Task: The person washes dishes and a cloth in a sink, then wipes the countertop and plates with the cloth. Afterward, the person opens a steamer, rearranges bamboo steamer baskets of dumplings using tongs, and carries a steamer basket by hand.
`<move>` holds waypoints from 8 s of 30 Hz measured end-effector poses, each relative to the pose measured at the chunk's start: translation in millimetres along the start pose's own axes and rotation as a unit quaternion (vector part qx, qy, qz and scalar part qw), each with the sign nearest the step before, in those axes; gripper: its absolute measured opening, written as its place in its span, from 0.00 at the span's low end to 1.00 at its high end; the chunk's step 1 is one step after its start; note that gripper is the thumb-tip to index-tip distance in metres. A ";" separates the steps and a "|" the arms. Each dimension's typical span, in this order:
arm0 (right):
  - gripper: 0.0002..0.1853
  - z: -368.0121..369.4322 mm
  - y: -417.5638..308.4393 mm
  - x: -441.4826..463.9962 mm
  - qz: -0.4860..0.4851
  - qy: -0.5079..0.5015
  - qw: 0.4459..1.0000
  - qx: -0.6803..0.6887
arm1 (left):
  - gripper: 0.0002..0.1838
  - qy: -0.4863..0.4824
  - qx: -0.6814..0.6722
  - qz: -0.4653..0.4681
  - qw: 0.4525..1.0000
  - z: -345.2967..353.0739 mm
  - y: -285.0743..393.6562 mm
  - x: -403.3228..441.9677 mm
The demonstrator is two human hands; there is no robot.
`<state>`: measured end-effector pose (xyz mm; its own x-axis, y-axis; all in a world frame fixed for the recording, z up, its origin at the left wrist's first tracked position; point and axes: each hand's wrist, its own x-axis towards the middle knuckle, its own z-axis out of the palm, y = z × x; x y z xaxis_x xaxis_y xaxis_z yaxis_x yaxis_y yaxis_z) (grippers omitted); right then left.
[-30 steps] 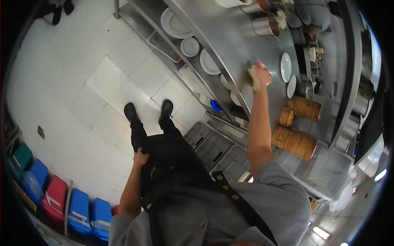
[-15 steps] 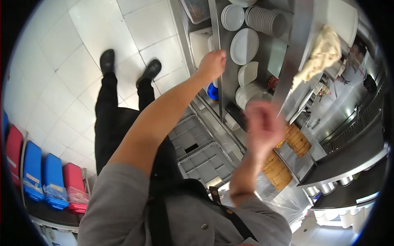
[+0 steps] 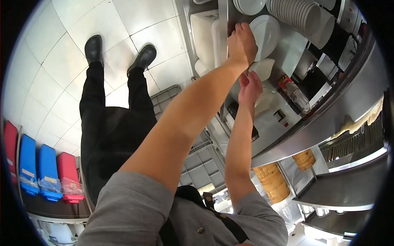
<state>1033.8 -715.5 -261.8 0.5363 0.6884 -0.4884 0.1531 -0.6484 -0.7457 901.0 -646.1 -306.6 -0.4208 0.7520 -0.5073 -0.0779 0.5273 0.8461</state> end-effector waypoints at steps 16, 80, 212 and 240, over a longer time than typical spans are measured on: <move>0.30 19.0 -9.0 -11.3 0.025 -0.015 0.979 0.200 | 0.14 -0.133 -0.128 0.068 0.980 -24.4 28.2 13.3; 0.24 -350.1 -50.4 -79.7 -0.026 0.196 0.920 0.340 | 0.13 -0.219 0.093 0.328 0.914 -17.3 274.6 -144.8; 0.31 -35.2 106.8 20.8 0.254 0.389 0.856 -0.226 | 0.18 -0.186 0.535 -0.123 0.815 -417.1 -198.2 -192.0; 0.12 17.6 -154.1 -299.6 -0.249 -0.361 0.898 0.024 | 0.20 -0.328 -0.294 -0.219 0.870 -388.0 72.6 -159.7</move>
<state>834.9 -816.1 -8.5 -0.2705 0.9319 -0.2418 0.1786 -0.1982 -0.9638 611.9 -881.4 -100.7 0.3578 0.6953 -0.6233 -0.6316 0.6719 0.3869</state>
